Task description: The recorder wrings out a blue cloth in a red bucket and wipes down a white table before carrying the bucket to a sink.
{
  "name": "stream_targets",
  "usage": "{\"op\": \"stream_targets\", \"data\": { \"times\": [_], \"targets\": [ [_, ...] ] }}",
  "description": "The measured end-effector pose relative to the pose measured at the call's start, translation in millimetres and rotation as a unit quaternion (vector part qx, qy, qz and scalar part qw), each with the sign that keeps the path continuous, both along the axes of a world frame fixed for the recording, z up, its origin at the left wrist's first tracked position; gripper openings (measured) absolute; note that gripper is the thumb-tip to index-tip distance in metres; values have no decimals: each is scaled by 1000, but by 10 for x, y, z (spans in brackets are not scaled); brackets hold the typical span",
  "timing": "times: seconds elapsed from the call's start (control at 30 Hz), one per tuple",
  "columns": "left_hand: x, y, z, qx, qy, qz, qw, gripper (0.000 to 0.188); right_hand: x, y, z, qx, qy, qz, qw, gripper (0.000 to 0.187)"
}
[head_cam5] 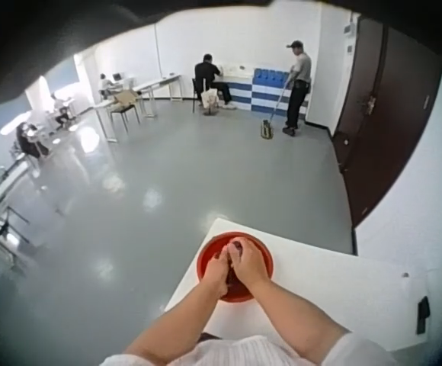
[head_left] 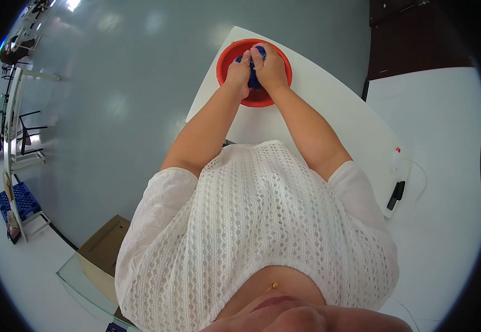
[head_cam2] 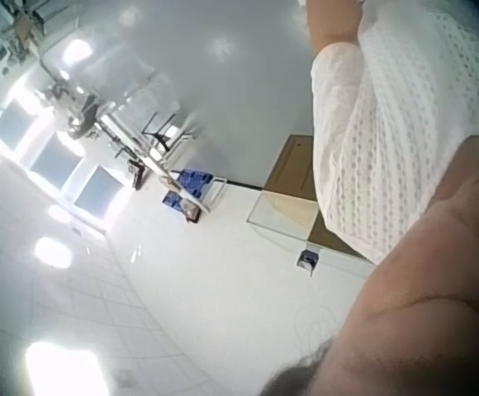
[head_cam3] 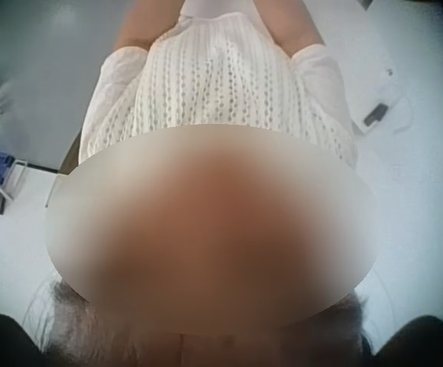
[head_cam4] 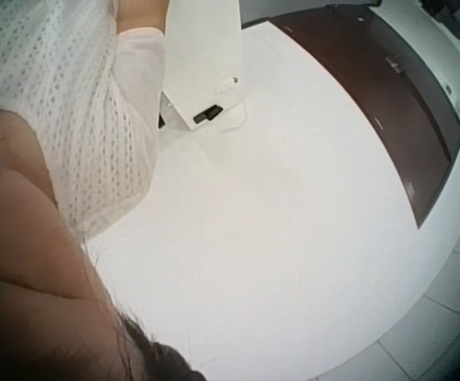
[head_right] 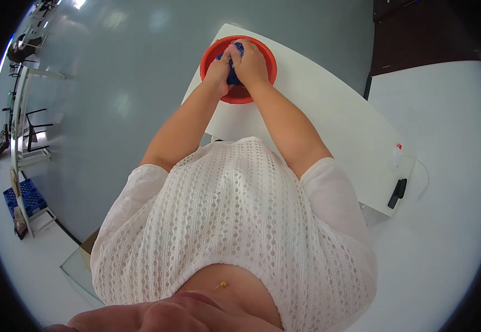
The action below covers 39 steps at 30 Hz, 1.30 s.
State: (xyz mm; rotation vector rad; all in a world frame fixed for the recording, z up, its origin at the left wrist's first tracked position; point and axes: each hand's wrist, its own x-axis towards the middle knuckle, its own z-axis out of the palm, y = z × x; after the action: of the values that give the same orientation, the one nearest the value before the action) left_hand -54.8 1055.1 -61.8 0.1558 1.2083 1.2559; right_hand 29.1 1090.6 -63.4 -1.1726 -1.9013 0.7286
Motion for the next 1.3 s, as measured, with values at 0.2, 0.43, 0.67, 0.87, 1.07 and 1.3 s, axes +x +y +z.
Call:
{"op": "stream_targets", "data": {
  "times": [0.2,0.43,0.67,0.87,1.07,1.3],
  "targets": [
    [-40,-37,72,-66,129,-22,989,35,88,198,-108,-115,-136,-35,983,36],
    [-155,108,-35,-81,-32,7,996,34,113,81,-432,-73,-406,56,909,32],
    [-191,123,-228,-113,-146,-7,983,42,-84,62,-434,-142,-594,131,781,47],
    [-210,44,169,-49,-114,-80,989,45,73,295,-421,-318,-290,97,897,45],
    [-330,-65,204,-2,-146,-83,986,48,162,218,982,-354,21,156,922,28],
    [-319,-139,511,-37,-124,-76,989,56,64,40,2105,-289,24,169,942,48]
  ]
}}
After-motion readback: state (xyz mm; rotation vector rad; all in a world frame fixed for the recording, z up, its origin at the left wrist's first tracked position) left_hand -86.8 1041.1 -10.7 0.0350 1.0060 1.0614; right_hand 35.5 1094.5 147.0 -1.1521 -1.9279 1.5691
